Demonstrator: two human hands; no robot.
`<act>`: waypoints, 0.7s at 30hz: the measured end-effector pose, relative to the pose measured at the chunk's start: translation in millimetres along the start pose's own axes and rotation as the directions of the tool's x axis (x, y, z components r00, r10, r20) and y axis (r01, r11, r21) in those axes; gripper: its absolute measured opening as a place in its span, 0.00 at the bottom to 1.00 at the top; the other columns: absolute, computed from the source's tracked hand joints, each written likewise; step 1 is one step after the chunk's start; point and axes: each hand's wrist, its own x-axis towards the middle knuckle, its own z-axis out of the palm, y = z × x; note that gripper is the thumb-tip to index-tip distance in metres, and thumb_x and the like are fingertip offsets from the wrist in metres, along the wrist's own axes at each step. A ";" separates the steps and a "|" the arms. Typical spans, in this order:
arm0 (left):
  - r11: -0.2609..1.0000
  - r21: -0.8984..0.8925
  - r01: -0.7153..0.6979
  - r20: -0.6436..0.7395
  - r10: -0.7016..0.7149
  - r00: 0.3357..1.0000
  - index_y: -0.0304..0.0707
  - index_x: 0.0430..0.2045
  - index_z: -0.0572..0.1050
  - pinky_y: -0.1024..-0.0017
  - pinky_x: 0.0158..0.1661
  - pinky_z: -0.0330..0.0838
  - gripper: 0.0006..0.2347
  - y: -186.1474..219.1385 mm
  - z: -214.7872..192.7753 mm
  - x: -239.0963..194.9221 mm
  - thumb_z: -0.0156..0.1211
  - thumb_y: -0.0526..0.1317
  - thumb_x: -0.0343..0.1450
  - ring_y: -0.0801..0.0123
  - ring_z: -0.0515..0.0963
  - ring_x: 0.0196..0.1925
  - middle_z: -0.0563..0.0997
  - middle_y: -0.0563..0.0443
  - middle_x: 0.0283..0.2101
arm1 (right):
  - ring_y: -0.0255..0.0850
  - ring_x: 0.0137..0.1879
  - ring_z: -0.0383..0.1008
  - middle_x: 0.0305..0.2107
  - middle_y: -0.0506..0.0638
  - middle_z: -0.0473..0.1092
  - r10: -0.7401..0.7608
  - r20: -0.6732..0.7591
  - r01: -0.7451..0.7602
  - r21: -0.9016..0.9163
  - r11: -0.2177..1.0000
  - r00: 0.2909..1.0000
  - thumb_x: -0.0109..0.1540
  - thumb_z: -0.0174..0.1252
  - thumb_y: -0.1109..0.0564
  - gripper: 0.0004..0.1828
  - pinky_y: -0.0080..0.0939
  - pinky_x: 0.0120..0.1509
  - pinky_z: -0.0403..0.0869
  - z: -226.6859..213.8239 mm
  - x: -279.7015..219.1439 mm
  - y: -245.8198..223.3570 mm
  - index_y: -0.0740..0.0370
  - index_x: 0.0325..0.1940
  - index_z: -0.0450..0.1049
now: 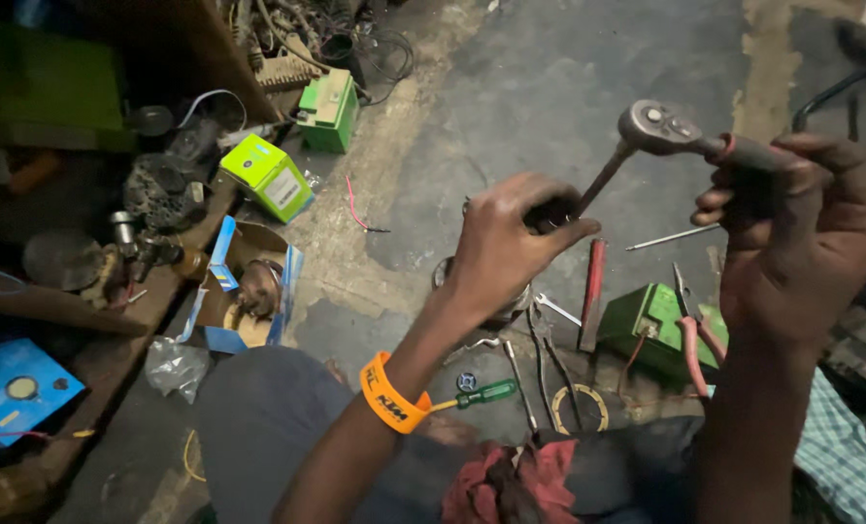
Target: The person sits on the floor and cleans a small cylindrical metal part with a red cloth and a screwdriver. They then place a metal plate onto a larger cylindrical component and tighten it using a ratchet wrench. The person continues to adjust the component with the wrench throughout the clip.
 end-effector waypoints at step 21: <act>0.992 -0.088 -0.085 -0.079 0.078 0.994 0.36 0.32 0.79 0.60 0.37 0.75 0.11 2.1 -19.4 -10.9 0.72 0.43 0.66 0.50 0.82 0.36 0.80 0.44 0.35 | 0.32 0.30 0.74 0.29 0.48 0.78 0.396 0.218 -0.057 -0.814 0.578 0.892 0.67 0.60 0.53 0.13 0.34 0.32 0.72 97.4 62.2 -132.8 0.63 0.51 0.79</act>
